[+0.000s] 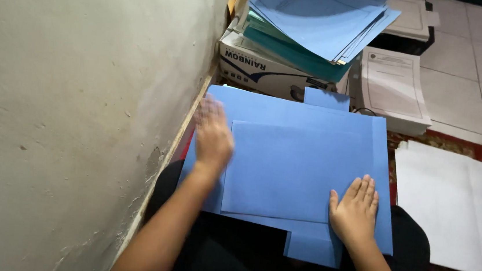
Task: The person sits on the floor and folds blue sheets of paper in half, then folds them again to create smaller rectangles. They repeat this process for multiple sheets, stacking the folded pieces on their lap.
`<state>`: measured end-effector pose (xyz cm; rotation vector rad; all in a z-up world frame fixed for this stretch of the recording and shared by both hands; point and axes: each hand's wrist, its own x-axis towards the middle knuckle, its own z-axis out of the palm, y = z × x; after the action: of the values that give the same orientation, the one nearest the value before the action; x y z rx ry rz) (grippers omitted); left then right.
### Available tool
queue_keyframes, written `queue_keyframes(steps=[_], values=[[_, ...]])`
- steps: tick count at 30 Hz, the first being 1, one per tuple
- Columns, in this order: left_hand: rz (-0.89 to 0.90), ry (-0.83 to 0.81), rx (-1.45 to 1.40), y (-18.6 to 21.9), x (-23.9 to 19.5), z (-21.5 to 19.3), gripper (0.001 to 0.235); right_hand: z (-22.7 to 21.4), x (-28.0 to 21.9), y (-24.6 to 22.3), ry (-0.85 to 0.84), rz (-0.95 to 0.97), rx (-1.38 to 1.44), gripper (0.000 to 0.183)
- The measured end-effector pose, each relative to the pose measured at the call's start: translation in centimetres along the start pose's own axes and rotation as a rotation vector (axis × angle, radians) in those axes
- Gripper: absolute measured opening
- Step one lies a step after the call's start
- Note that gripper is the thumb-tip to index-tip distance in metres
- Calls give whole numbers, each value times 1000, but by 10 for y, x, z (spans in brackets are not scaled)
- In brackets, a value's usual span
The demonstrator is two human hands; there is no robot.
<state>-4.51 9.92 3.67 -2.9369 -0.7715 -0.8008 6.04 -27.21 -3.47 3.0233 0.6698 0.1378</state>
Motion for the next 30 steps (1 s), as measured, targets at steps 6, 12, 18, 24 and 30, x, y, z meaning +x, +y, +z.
queue_keyframes(steps=[6, 12, 18, 24, 30], values=[[132, -70, -217, 69, -77, 46, 64, -3, 6, -35, 267, -157, -33, 72], [130, -210, -186, 65, -76, 41, 63, -41, 38, -137, -84, -768, 178, 69], [91, -236, -216, 65, -72, 32, 63, -6, 157, -57, 287, -178, 151, 67], [61, -367, -203, 66, -67, 28, 67, -27, 94, -5, 154, -5, 173, 89], [123, -250, -194, 81, -91, 63, 64, -19, 33, -3, 29, -125, 58, 73]])
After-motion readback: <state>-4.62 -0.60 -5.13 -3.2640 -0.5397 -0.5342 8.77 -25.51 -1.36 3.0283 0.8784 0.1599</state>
